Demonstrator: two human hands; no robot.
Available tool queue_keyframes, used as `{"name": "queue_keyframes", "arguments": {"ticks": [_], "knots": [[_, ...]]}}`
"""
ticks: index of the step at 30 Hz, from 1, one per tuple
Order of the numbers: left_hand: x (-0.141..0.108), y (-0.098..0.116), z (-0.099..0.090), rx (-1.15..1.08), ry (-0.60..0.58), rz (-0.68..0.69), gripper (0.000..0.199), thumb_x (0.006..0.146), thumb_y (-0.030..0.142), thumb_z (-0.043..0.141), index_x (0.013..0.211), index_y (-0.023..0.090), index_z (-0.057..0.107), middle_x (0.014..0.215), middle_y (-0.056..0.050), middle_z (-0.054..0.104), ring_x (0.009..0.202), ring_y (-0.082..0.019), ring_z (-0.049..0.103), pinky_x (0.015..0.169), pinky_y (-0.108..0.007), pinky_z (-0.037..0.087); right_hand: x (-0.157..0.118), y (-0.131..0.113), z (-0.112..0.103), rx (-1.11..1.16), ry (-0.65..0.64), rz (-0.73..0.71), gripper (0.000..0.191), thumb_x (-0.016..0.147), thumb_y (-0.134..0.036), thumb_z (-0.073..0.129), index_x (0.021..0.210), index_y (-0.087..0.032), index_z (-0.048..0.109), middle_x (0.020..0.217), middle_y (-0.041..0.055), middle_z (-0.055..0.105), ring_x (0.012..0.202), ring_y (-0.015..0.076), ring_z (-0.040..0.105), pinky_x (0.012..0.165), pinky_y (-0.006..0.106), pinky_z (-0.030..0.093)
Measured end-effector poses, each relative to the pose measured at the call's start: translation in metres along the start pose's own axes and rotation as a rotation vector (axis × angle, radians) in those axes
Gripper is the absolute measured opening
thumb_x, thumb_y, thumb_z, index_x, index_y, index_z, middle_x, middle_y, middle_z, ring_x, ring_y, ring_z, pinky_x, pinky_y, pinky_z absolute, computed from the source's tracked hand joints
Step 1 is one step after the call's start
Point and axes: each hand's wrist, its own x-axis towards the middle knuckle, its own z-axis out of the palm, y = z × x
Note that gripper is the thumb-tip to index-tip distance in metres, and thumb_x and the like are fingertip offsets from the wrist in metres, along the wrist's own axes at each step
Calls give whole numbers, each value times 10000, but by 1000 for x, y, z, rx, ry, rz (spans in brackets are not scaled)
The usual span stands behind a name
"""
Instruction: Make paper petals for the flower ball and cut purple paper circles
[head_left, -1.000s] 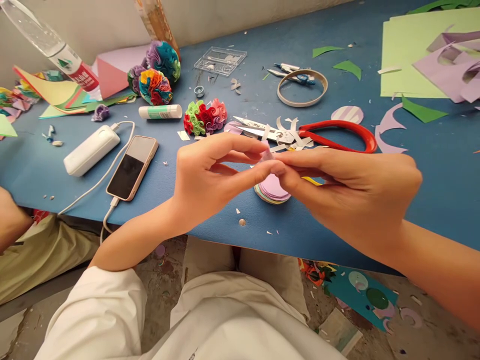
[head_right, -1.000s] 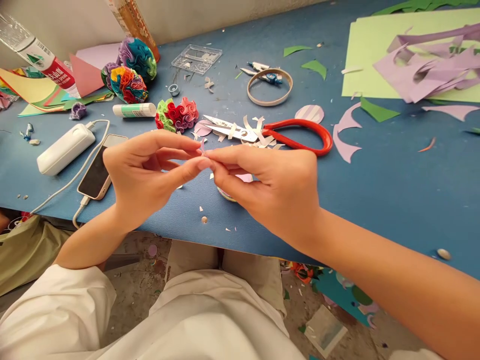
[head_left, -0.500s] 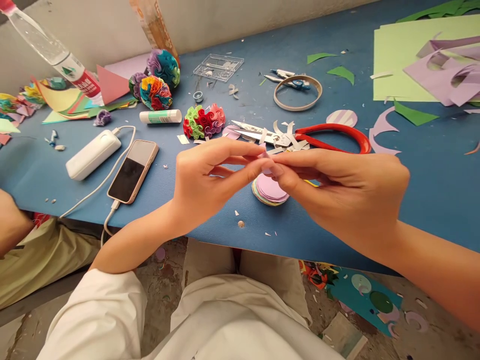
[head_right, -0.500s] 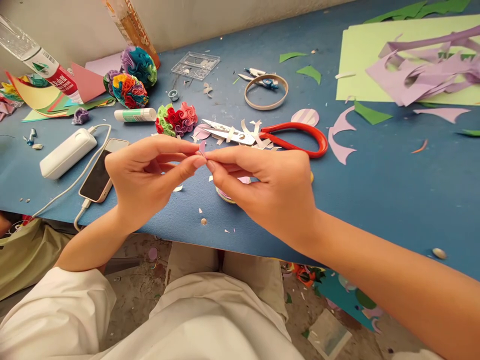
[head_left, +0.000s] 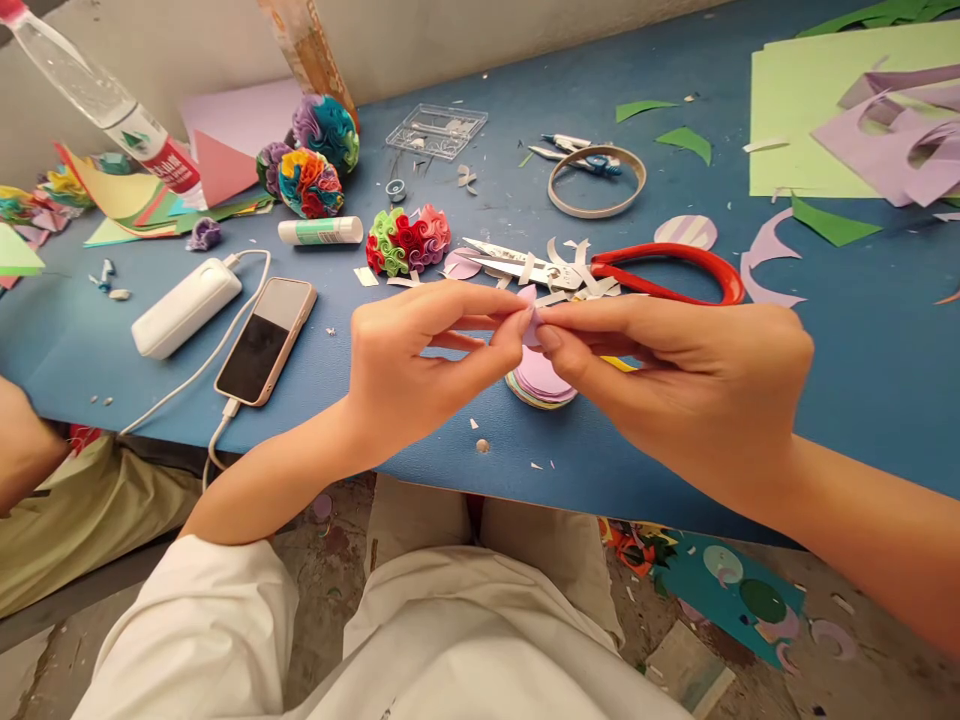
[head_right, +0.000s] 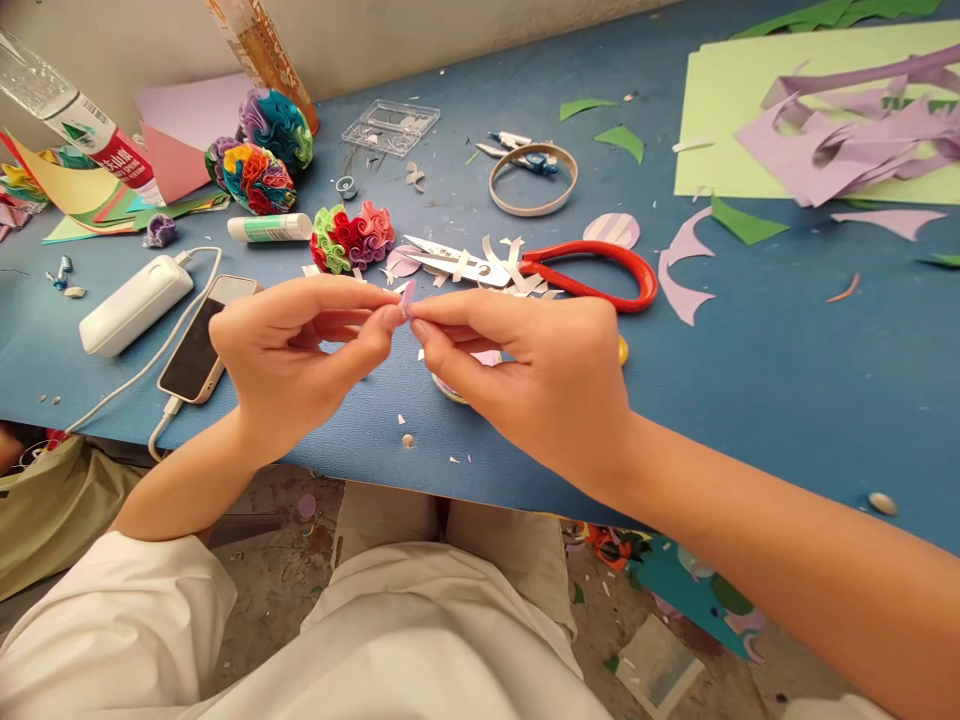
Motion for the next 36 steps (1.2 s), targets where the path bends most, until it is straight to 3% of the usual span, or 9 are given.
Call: {"name": "queue_keyframes", "arguments": {"ticks": [4,10,15,20,23,25,28,33,36], "knots": [[0,2,0,21,-26,-27,79,832,196,629,778,183,685,744,24,718,632,-85,671,593,-185,612,-1,0,2,32,-3,23,187,806,-117,669,860,-284,734,790,-86,752,620,90,695,572,151,559],[3,6,-2,-106,-41,-128,90,823,141,598,742,173,621,688,33,663,626,-78,657,547,-169,583,0,-7,2,152,33,212,112,803,-177,697,837,-279,729,775,-72,743,616,103,686,563,195,584],[6,3,-6,-85,-84,-142,159,899,266,561,770,184,605,727,18,654,668,-90,651,575,-208,569,4,-8,1,339,68,310,130,790,-126,697,785,-256,700,754,-84,739,633,77,699,582,139,587],[8,-6,-8,-218,12,-124,126,865,251,629,751,200,611,699,38,615,592,-63,575,469,-183,478,12,2,2,645,104,496,120,788,-107,665,740,-214,689,672,-72,724,567,94,693,576,157,606],[13,-20,-10,-215,29,-161,151,881,309,609,767,210,608,693,33,598,563,-64,547,441,-188,453,18,10,2,697,167,564,123,788,-94,650,725,-195,681,628,-71,713,528,88,680,526,135,582],[19,-33,-12,-144,58,-185,179,894,354,572,784,216,602,698,24,600,575,-78,553,437,-195,448,21,17,3,677,249,565,128,787,-85,647,724,-193,674,593,-70,699,510,94,674,491,136,566],[27,-54,-13,-104,83,-241,121,856,285,578,761,213,601,634,30,577,511,-76,502,405,-195,398,23,27,4,627,294,531,124,770,-81,662,750,-201,689,603,-63,701,525,108,681,497,163,579],[28,-77,-8,167,-174,-332,246,819,230,587,582,176,553,509,30,535,482,-85,460,487,-230,392,22,36,2,492,103,327,178,743,-81,688,797,-245,730,726,-47,741,636,102,704,608,157,596],[25,-80,-6,306,-220,-315,186,732,212,686,588,161,579,563,15,610,541,-104,515,571,-247,438,20,33,-5,245,-23,164,164,754,-115,694,819,-260,735,790,-43,751,699,121,712,652,196,607]]}}
